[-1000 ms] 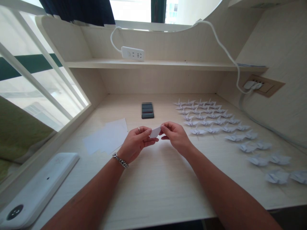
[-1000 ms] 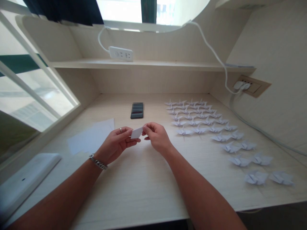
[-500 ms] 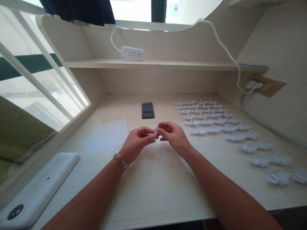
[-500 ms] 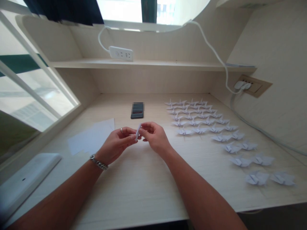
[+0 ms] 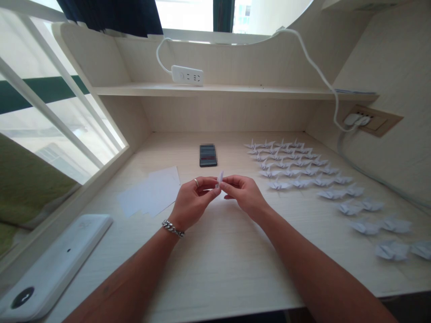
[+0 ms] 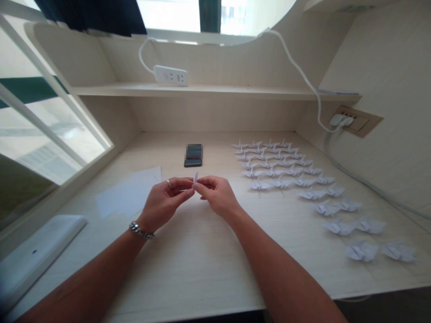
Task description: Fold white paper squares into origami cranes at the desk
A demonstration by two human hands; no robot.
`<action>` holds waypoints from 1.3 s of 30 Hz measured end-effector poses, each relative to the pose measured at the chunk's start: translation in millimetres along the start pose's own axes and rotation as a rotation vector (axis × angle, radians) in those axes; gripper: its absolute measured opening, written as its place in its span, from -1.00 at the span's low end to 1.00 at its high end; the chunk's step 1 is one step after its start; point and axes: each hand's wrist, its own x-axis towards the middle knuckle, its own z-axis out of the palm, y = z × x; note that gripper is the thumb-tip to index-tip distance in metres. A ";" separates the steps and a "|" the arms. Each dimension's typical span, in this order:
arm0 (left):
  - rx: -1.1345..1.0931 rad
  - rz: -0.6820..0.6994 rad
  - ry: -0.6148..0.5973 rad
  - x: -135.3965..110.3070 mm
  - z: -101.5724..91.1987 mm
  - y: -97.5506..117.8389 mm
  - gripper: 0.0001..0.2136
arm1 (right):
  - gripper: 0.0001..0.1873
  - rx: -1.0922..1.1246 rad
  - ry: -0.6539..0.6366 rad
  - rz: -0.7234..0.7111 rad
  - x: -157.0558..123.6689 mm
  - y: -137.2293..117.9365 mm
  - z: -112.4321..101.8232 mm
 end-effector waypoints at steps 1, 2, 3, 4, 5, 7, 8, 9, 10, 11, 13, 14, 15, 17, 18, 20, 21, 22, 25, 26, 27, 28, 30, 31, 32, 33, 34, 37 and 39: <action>-0.008 -0.004 0.002 0.1 -0.4 0.0 -0.75 | -0.68 -0.008 -0.005 -0.015 0.4 0.9 -0.4; -0.019 -0.010 0.004 0.2 -0.7 0.2 -0.75 | -0.68 -0.020 -0.009 -0.029 0.9 1.8 -0.8; -0.028 -0.019 0.005 0.3 -1.0 0.7 -0.75 | -0.68 -0.034 -0.010 -0.042 1.2 2.5 -1.0; -0.036 -0.029 0.006 0.4 -1.2 1.4 -0.75 | -0.69 -0.048 -0.010 -0.054 1.4 3.0 -1.2; -0.039 -0.038 0.006 0.5 -1.2 2.3 -0.75 | -0.70 -0.061 -0.008 -0.066 1.3 3.2 -1.2; -0.033 -0.050 0.006 0.3 -0.7 4.6 -0.74 | -0.73 -0.093 0.006 -0.092 0.3 2.8 -0.7; -0.030 -0.054 0.004 0.1 -0.2 6.0 -0.74 | -0.75 -0.120 0.019 -0.111 -0.6 2.3 -0.2; -0.028 -0.057 0.002 -0.1 0.4 7.3 -0.74 | -0.76 -0.159 0.036 -0.132 -1.7 1.5 0.3; -0.027 -0.061 0.001 -0.4 1.0 8.5 -0.75 | -0.78 -0.204 0.059 -0.155 -2.8 0.5 1.0; -0.026 -0.064 0.001 -0.7 1.7 9.6 -0.75 | -0.80 -0.249 0.081 -0.176 -3.8 -0.4 1.6; -0.018 -0.062 0.001 -1.0 2.7 11.0 -0.76 | -0.81 -0.304 0.106 -0.211 -5.4 -2.0 2.7; -0.009 -0.056 -0.003 -1.1 3.0 11.1 -0.77 | -0.82 -0.307 0.109 -0.222 -5.8 -2.2 3.1; 0.003 -0.045 -0.012 -1.0 3.1 10.8 -0.77 | -0.83 -0.294 0.109 -0.232 -5.9 -2.1 3.3; 0.022 -0.013 -0.041 -0.7 2.8 8.9 -0.77 | -0.87 -0.241 0.107 -0.241 -5.4 -0.8 3.3; 0.025 0.002 -0.055 -0.4 2.4 7.5 -0.77 | -0.90 -0.212 0.106 -0.241 -5.1 0.2 3.0; 0.020 0.015 -0.070 0.4 1.4 4.4 -0.76 | -0.91 -0.167 0.100 -0.237 -4.7 1.8 2.7; 0.013 0.013 -0.073 0.8 1.0 3.0 -0.76 | -0.91 -0.161 0.094 -0.238 -4.9 2.2 2.7; 0.002 0.006 -0.071 1.2 0.6 1.7 -0.77 | -0.90 -0.167 0.091 -0.243 -5.4 2.2 2.9; -0.038 -0.012 -0.055 1.7 0.3 0.0 -0.78 | -0.86 -0.228 0.095 -0.282 -8.1 0.0 4.8; -0.052 -0.015 -0.048 1.7 0.5 0.2 -0.78 | -0.85 -0.250 0.100 -0.300 -9.1 -1.1 5.7; -0.062 -0.018 -0.042 1.6 0.7 0.7 -0.78 | -0.85 -0.271 0.105 -0.318 -10.0 -2.1 6.5; -0.069 -0.021 -0.037 1.5 1.0 1.4 -0.77 | -0.84 -0.289 0.110 -0.336 -10.9 -2.9 7.4; -0.075 -0.024 -0.027 1.1 1.3 3.0 -0.76 | -0.85 -0.318 0.119 -0.372 -12.1 -4.0 8.8; -0.074 -0.025 -0.019 0.9 1.4 3.7 -0.75 | -0.85 -0.330 0.122 -0.390 -12.6 -4.2 9.3; -0.070 -0.023 -0.008 0.7 1.3 4.1 -0.75 | -0.85 -0.342 0.123 -0.407 -13.0 -4.4 9.8; -0.064 -0.021 0.002 0.5 1.1 4.5 -0.75 | -0.85 -0.355 0.123 -0.422 -13.4 -4.4 10.1; -0.058 -0.018 0.012 0.4 0.8 4.6 -0.76 | -0.85 -0.368 0.124 -0.436 -13.7 -4.4 10.5; -0.042 -0.009 0.039 0.1 0.1 5.0 -0.76 | -0.84 -0.410 0.135 -0.469 -14.2 -4.6 11.1; -0.034 0.000 0.053 0.1 0.0 5.6 -0.76 | -0.83 -0.424 0.147 -0.479 -14.2 -4.7 11.3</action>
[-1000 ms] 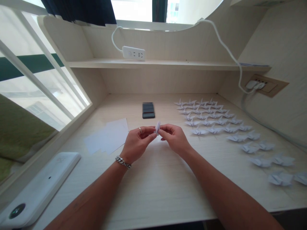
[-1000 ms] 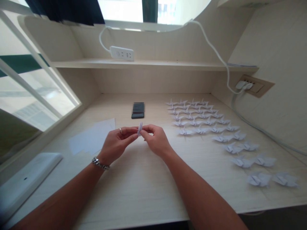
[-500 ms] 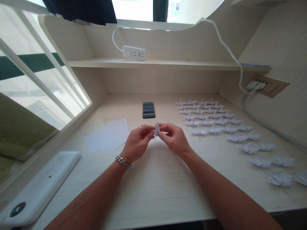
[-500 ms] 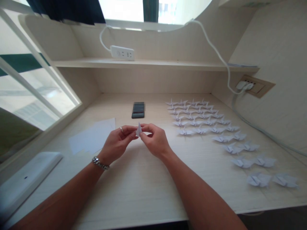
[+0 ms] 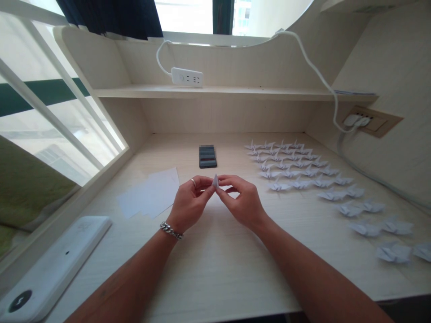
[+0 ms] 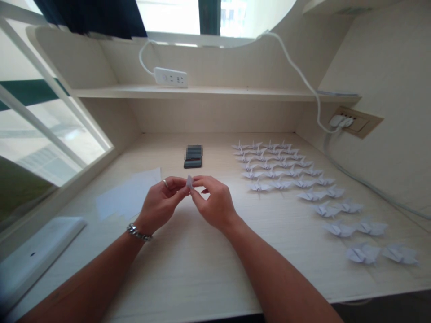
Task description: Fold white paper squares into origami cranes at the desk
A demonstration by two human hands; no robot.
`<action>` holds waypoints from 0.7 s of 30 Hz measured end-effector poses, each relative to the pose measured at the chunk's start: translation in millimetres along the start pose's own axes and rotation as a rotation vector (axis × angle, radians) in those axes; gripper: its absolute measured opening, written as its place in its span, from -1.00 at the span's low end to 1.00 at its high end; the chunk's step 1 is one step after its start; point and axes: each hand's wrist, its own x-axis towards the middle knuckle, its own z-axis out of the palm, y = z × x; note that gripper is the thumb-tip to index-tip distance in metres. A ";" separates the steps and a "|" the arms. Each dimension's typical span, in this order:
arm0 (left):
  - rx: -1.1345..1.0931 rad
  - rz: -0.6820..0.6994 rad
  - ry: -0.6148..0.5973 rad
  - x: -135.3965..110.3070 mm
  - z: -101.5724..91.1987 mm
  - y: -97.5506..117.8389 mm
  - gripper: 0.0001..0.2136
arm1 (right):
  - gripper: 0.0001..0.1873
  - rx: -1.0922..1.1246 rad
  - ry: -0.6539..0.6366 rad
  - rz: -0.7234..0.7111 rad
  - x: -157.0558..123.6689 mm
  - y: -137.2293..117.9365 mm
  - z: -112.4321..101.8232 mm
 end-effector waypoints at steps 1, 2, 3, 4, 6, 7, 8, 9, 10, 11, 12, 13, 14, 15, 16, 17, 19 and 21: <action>0.005 0.005 0.005 0.0 0.0 0.4 -0.76 | -0.83 -0.002 0.002 0.000 0.1 -0.1 0.1; 0.009 0.011 0.007 0.1 0.1 0.9 -0.77 | -0.83 -0.002 0.005 0.002 0.2 -0.2 0.2; 0.008 0.017 0.008 0.1 0.3 1.5 -0.77 | -0.83 -0.001 0.006 0.005 0.2 -0.4 0.3; 0.001 0.022 0.009 0.1 0.5 2.0 -0.77 | -0.83 0.003 0.006 0.004 0.2 -0.7 0.5; -0.033 0.026 0.008 -0.2 0.7 2.9 -0.78 | -0.82 0.018 0.001 -0.003 -0.1 -1.6 0.9; -0.055 0.026 0.006 -0.4 0.7 3.1 -0.78 | -0.83 0.028 -0.001 -0.008 -0.4 -2.1 1.1; -0.074 0.026 0.005 -0.7 0.7 3.3 -0.78 | -0.83 0.036 -0.001 -0.012 -0.6 -2.5 1.3; -0.087 0.026 0.002 -1.0 0.6 3.4 -0.78 | -0.84 0.041 0.002 -0.015 -0.8 -2.8 1.5; -0.094 0.026 0.001 -1.2 0.5 3.4 -0.78 | -0.85 0.042 0.008 -0.015 -1.0 -2.9 1.6; -0.095 0.028 0.000 -1.4 0.3 3.3 -0.78 | -0.86 0.040 0.014 -0.015 -1.1 -2.8 1.6; -0.093 0.029 0.001 -1.4 0.0 3.2 -0.78 | -0.86 0.036 0.016 -0.014 -1.2 -2.5 1.6; -0.088 0.029 0.001 -1.4 -0.2 3.1 -0.78 | -0.86 0.031 0.017 -0.015 -1.1 -2.1 1.5; -0.081 0.030 0.001 -1.4 -0.4 3.0 -0.78 | -0.86 0.028 0.016 -0.016 -1.1 -1.7 1.4; -0.074 0.031 0.000 -1.2 -0.6 2.9 -0.78 | -0.86 0.025 0.013 -0.016 -1.0 -1.3 1.2; -0.067 0.032 -0.004 -1.1 -0.8 2.8 -0.79 | -0.86 0.024 0.011 -0.018 -0.9 -0.9 1.1; -0.062 0.033 -0.008 -1.0 -1.0 2.8 -0.79 | -0.87 0.023 0.010 -0.018 -0.8 -0.7 1.0; -0.056 0.038 -0.014 -0.8 -1.3 2.7 -0.80 | -0.86 0.025 0.012 -0.018 -0.9 -0.5 0.9; -0.050 0.046 -0.013 -0.8 -1.6 2.6 -0.80 | -0.84 0.030 0.009 -0.015 -1.2 -0.6 1.0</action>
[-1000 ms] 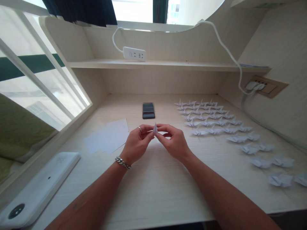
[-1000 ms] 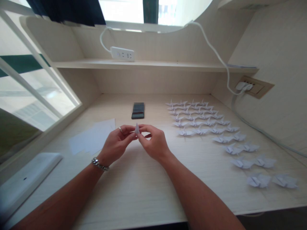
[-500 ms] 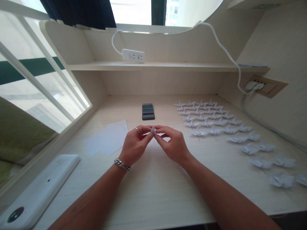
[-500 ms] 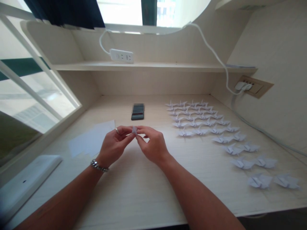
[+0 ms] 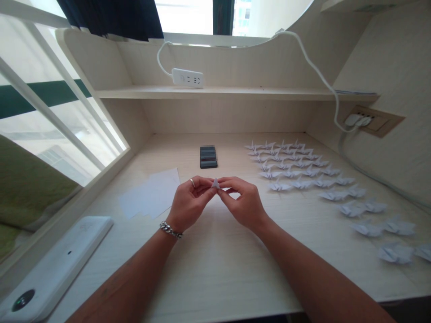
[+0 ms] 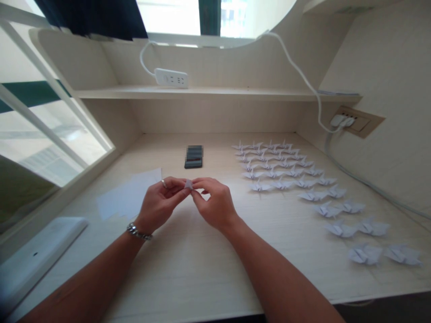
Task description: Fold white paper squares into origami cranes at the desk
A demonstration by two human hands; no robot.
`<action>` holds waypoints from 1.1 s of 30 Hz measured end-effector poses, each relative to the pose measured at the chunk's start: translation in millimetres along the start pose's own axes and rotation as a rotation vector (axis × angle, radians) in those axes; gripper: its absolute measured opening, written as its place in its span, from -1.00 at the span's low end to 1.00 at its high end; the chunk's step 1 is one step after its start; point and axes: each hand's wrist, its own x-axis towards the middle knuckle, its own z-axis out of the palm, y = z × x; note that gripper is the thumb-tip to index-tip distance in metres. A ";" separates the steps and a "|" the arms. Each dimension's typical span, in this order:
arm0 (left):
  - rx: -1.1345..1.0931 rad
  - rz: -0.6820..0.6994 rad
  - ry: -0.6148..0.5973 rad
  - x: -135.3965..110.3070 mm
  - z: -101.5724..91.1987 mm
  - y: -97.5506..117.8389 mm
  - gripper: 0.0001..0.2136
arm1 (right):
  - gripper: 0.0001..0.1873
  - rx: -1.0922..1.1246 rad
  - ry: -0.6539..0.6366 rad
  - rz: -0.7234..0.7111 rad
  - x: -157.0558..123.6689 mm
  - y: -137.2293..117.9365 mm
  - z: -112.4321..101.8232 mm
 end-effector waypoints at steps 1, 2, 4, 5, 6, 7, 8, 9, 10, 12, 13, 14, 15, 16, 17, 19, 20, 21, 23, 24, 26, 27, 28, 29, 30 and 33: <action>0.006 0.005 0.002 0.0 -0.1 -0.1 -0.81 | -0.83 0.004 -0.002 0.002 -0.2 0.0 0.1; 0.012 0.011 0.003 0.0 -0.3 -0.3 -0.82 | -0.83 0.009 -0.003 0.005 -0.3 0.0 0.2; 0.021 0.020 0.001 -0.1 -0.6 -1.0 -0.83 | -0.82 0.026 -0.004 0.014 -0.4 0.2 0.3; 0.022 0.022 -0.003 -0.2 -0.8 -1.4 -0.83 | -0.82 0.035 -0.005 0.021 -0.3 0.3 0.2; 0.020 0.022 -0.007 -0.2 -0.9 -1.7 -0.84 | -0.83 0.044 -0.005 0.027 -0.2 0.5 0.2; 0.019 0.019 -0.010 -0.3 -0.9 -2.0 -0.84 | -0.84 0.051 -0.005 0.034 0.0 0.6 0.0; 0.020 0.016 -0.011 -0.3 -0.9 -2.2 -0.84 | -0.85 0.056 -0.005 0.040 0.2 0.7 -0.1; 0.022 0.011 -0.011 -0.4 -0.9 -2.2 -0.83 | -0.85 0.059 -0.003 0.044 0.4 0.7 -0.2; 0.026 0.007 -0.008 -0.4 -0.9 -2.1 -0.83 | -0.86 0.060 0.000 0.048 0.6 0.8 -0.3; 0.035 0.004 -0.004 -0.5 -0.9 -1.8 -0.83 | -0.88 0.060 0.008 0.055 1.0 1.1 -0.4; 0.040 0.004 -0.002 -0.5 -1.0 -1.7 -0.84 | -0.90 0.062 0.013 0.059 1.1 1.5 -0.4; 0.046 0.003 0.000 -0.4 -1.1 -1.8 -0.84 | -0.92 0.067 0.019 0.065 1.2 2.2 -0.2; 0.053 0.000 0.003 -0.3 -1.2 -1.9 -0.84 | -0.94 0.077 0.026 0.073 1.3 3.1 0.2; 0.061 -0.004 0.008 -0.1 -1.4 -2.2 -0.84 | -0.96 0.091 0.032 0.085 1.4 4.3 0.6; 0.069 -0.009 0.014 0.1 -1.5 -2.5 -0.83 | -0.97 0.111 0.036 0.100 1.4 5.7 1.1; 0.085 -0.016 0.028 0.4 -1.5 -3.0 -0.82 | -0.95 0.167 0.035 0.144 1.6 8.6 2.3; 0.090 -0.017 0.034 0.5 -1.4 -3.0 -0.81 | -0.92 0.203 0.025 0.174 1.8 10.0 3.0; 0.091 -0.017 0.037 0.6 -1.2 -2.9 -0.81 | -0.90 0.239 0.010 0.206 2.1 11.1 3.5; 0.084 -0.019 0.037 0.4 -0.4 -2.7 -0.81 | -0.86 0.298 -0.019 0.267 2.8 12.7 4.4; 0.081 -0.022 0.037 0.2 0.1 -2.8 -0.81 | -0.85 0.320 -0.027 0.290 3.3 13.3 4.7; 0.089 -0.030 0.039 -0.2 1.1 -3.9 -0.81 | -0.83 0.349 -0.014 0.322 4.3 13.9 5.0; 0.098 -0.033 0.038 -0.4 1.7 -4.8 -0.81 | -0.82 0.362 0.000 0.334 4.8 14.1 5.0; 0.107 -0.034 0.033 -0.6 2.2 -6.0 -0.82 | -0.81 0.375 0.015 0.344 5.2 14.3 5.0; 0.112 -0.033 0.025 -0.7 2.8 -7.2 -0.82 | -0.81 0.385 0.031 0.352 5.5 14.4 5.1; 0.115 -0.032 0.016 -0.9 3.3 -8.3 -0.82 | -0.80 0.389 0.045 0.359 5.8 14.4 5.2; 0.104 -0.037 0.018 -1.1 5.1 -10.3 -0.81 | -0.80 0.382 0.072 0.379 6.0 14.3 6.0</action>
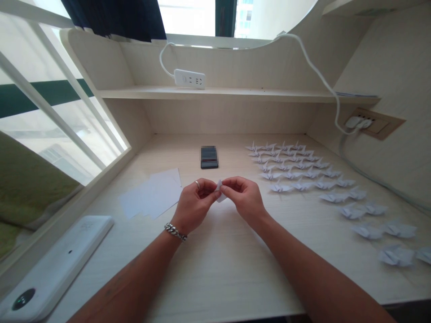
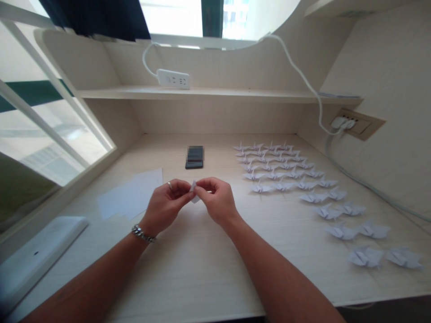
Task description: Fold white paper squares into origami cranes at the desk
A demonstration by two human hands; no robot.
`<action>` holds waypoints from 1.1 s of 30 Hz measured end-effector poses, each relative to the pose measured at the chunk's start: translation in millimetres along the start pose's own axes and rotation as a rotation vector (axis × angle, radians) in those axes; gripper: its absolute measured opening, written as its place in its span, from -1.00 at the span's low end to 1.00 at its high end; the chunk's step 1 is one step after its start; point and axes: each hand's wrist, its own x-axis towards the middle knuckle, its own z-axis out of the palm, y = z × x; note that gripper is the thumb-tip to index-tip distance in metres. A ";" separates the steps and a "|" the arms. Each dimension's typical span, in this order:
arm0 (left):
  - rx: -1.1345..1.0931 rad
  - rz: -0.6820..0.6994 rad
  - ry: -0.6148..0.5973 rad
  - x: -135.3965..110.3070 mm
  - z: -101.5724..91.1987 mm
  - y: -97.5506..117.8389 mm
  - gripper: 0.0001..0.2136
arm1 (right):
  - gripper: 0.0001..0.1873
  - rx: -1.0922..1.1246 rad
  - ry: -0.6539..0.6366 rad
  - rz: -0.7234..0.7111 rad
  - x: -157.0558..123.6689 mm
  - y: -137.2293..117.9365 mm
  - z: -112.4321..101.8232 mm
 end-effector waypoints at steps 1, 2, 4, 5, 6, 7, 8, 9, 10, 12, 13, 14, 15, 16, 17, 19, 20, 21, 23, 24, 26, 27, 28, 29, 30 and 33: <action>-0.003 -0.005 0.008 -0.1 0.6 -0.1 -0.81 | -0.80 -0.003 0.008 0.005 0.0 0.2 0.4; -0.005 -0.011 0.018 -0.2 1.1 -0.2 -0.80 | -0.80 -0.005 0.013 0.011 -0.1 0.5 0.9; -0.006 -0.022 0.035 -0.4 1.9 -0.1 -0.79 | -0.79 -0.006 0.017 0.018 -0.4 1.4 1.9; -0.007 -0.026 0.045 -0.5 2.3 -0.2 -0.79 | -0.79 -0.005 0.019 0.022 -0.5 1.9 2.4; -0.008 -0.030 0.054 -0.7 2.7 -0.3 -0.78 | -0.78 -0.001 0.020 0.027 -0.7 2.3 2.9; -0.010 -0.032 0.069 -0.8 3.1 -0.4 -0.78 | -0.78 0.005 0.021 0.033 -0.9 2.7 3.4; -0.009 -0.032 0.082 -0.9 3.6 -0.5 -0.78 | -0.77 0.014 0.021 0.039 -1.1 2.9 3.9; -0.008 -0.031 0.093 -0.9 4.1 -0.6 -0.78 | -0.76 0.024 0.021 0.044 -1.3 3.1 4.4; -0.007 -0.028 0.103 -0.9 4.7 -0.7 -0.78 | -0.76 0.034 0.024 0.049 -1.5 3.1 5.0; -0.013 -0.022 0.110 -0.8 6.0 -0.6 -0.79 | -0.77 0.049 0.034 0.054 -1.8 2.9 6.0; -0.022 -0.019 0.110 -0.8 6.7 -0.5 -0.79 | -0.77 0.053 0.043 0.052 -1.9 2.7 6.4; -0.034 -0.018 0.110 -0.8 7.3 -0.3 -0.79 | -0.78 0.057 0.051 0.050 -2.0 2.5 6.7; -0.045 -0.018 0.108 -0.8 7.9 -0.1 -0.79 | -0.79 0.059 0.056 0.046 -2.1 2.2 6.9; -0.054 -0.019 0.106 -0.9 8.5 0.2 -0.79 | -0.79 0.062 0.060 0.043 -2.1 1.8 7.0; -0.062 -0.020 0.102 -1.1 8.9 0.3 -0.78 | -0.80 0.066 0.063 0.042 -2.2 1.4 7.1; -0.071 -0.023 0.089 -1.6 9.3 0.4 -0.79 | -0.81 0.075 0.067 0.044 -2.4 0.3 7.1; -0.073 -0.025 0.083 -1.9 9.3 0.3 -0.79 | -0.82 0.082 0.067 0.047 -2.6 -0.4 7.2; -0.076 -0.026 0.079 -2.2 9.4 0.2 -0.79 | -0.83 0.090 0.069 0.051 -2.8 -1.1 7.2; -0.078 -0.031 0.077 -2.7 9.5 0.2 -0.79 | -0.84 0.101 0.078 0.059 -3.2 -2.5 7.4; -0.078 -0.035 0.077 -2.9 9.7 0.4 -0.78 | -0.84 0.103 0.082 0.062 -3.3 -3.0 7.4; -0.077 -0.040 0.074 -3.2 10.1 1.2 -0.78 | -0.84 0.104 0.090 0.063 -3.4 -3.6 7.2; -0.077 -0.041 0.071 -3.3 10.3 1.6 -0.78 | -0.84 0.103 0.094 0.062 -3.4 -3.7 7.1; -0.077 -0.042 0.068 -3.4 10.4 2.1 -0.78 | -0.84 0.101 0.095 0.062 -3.4 -3.7 6.9; -0.077 -0.043 0.066 -3.6 10.5 2.6 -0.78 | -0.83 0.100 0.096 0.062 -3.4 -3.6 6.8; -0.077 -0.044 0.067 -3.7 10.5 3.0 -0.78 | -0.83 0.100 0.097 0.062 -3.3 -3.6 6.7; -0.064 -0.048 0.062 -4.1 9.9 4.2 -0.78 | -0.82 0.105 0.090 0.066 -3.0 -3.5 6.5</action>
